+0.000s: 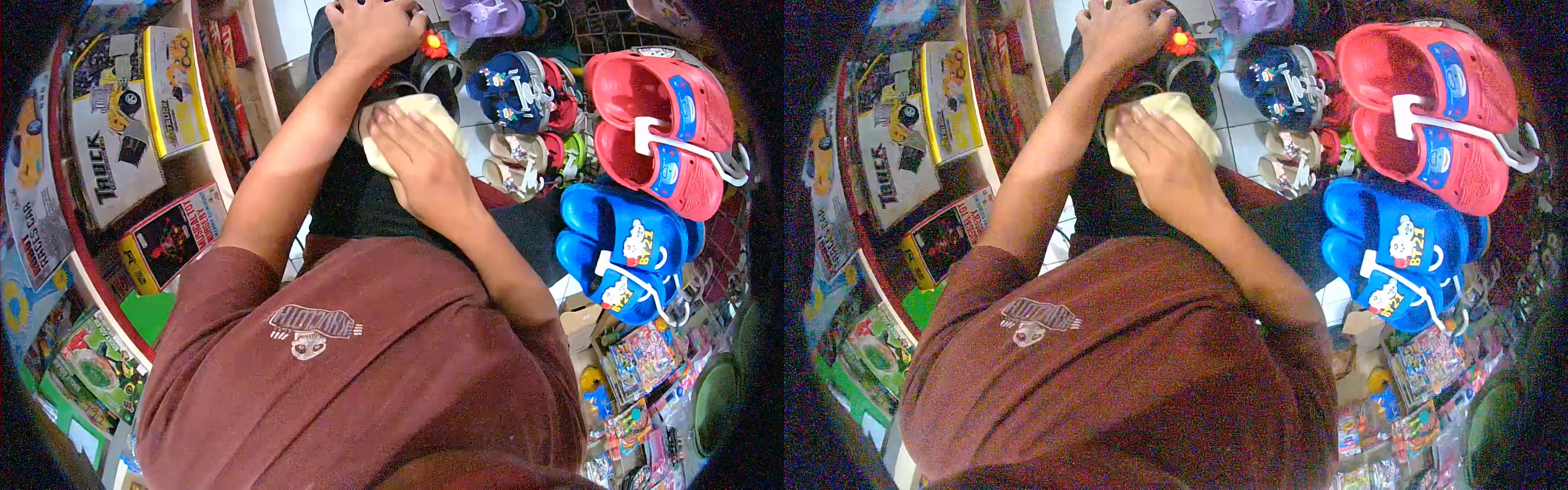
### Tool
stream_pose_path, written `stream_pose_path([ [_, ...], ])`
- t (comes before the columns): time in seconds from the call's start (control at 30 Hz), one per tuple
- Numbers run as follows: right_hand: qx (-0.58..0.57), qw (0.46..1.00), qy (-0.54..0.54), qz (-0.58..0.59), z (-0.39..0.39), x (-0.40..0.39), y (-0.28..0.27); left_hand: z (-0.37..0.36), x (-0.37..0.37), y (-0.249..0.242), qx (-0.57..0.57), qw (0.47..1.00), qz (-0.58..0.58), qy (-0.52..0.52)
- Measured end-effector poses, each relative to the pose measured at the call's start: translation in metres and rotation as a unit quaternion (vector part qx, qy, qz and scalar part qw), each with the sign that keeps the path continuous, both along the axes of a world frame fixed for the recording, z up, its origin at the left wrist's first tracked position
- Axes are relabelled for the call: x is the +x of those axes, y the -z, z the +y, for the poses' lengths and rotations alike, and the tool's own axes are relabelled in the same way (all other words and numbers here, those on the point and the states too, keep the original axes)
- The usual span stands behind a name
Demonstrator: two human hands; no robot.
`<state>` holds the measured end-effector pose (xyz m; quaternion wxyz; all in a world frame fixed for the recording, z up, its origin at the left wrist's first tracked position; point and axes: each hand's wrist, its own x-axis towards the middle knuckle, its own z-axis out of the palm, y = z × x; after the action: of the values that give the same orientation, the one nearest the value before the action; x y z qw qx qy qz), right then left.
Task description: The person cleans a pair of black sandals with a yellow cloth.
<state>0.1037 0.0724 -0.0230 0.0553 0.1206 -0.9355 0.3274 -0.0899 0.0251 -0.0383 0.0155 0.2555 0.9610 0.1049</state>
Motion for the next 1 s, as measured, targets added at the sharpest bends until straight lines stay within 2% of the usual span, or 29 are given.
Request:
stream_pose_path([
  [0.2,-0.147,0.977,-0.06,-0.141,0.029,0.039,-0.017,0.003,0.005,-0.003,-0.011,1.0,-0.002,-0.004],
  [0.27,-0.214,0.946,-0.106,-0.221,0.057,0.029,-0.026,0.005,0.004,-0.004,-0.011,1.0,-0.009,-0.002],
  [0.33,-0.29,0.939,-0.035,-0.182,0.06,0.013,-0.047,0.009,0.003,-0.007,-0.005,1.0,-0.026,-0.007],
  [0.37,-0.299,0.943,0.03,-0.145,0.053,0.009,-0.038,0.01,0.003,-0.007,-0.006,1.0,-0.027,-0.007],
  [0.4,-0.222,0.971,0.056,-0.063,0.043,0.002,-0.024,0.01,0.004,-0.006,-0.008,1.0,-0.029,-0.008],
  [0.47,-0.127,0.991,0.034,-0.001,0.021,-0.009,-0.016,0.01,0.003,-0.003,0.0,1.0,-0.021,-0.006],
  [0.5,-0.064,0.998,0.024,-0.013,0.006,-0.008,-0.007,0.01,0.001,-0.001,0.003,1.0,-0.015,-0.005],
  [0.53,-0.056,0.998,0.026,-0.004,-0.007,0.001,-0.002,0.005,0.001,0.001,-0.006,1.0,0.004,-0.002],
  [0.6,-0.116,0.993,-0.018,-0.033,0.002,0.019,-0.006,0.003,0.005,0.007,-0.01,0.999,0.034,-0.003],
  [0.7,-0.126,0.989,-0.051,-0.063,0.015,0.045,-0.013,0.001,0.007,-0.003,0.003,1.0,-0.003,-0.012],
  [0.77,-0.208,0.969,-0.066,-0.114,0.033,0.05,-0.008,-0.001,0.005,-0.003,0.012,1.0,-0.006,-0.004],
  [0.8,-0.25,0.956,-0.073,-0.138,0.041,0.052,-0.007,-0.002,0.003,-0.003,0.016,1.0,-0.008,0.001],
  [0.83,-0.383,0.908,-0.026,-0.17,0.049,0.05,-0.016,-0.002,0.002,-0.01,0.041,0.997,-0.06,-0.007],
  [0.87,-0.508,0.838,0.018,-0.197,0.056,0.05,-0.023,-0.009,-0.002,-0.006,0.097,0.993,-0.059,0.019],
  [0.93,-0.644,0.675,0.243,-0.265,0.056,0.062,-0.012,-0.021,-0.016,0.002,0.165,0.979,-0.101,0.062],
  [0.97,-0.683,0.64,0.262,-0.234,0.053,0.064,-0.002,-0.026,-0.021,0.011,0.209,0.971,-0.095,0.071],
  [1.0,-0.67,0.653,0.265,-0.235,0.051,0.064,-0.001,-0.029,-0.022,0.01,0.205,0.972,-0.099,0.06],
])
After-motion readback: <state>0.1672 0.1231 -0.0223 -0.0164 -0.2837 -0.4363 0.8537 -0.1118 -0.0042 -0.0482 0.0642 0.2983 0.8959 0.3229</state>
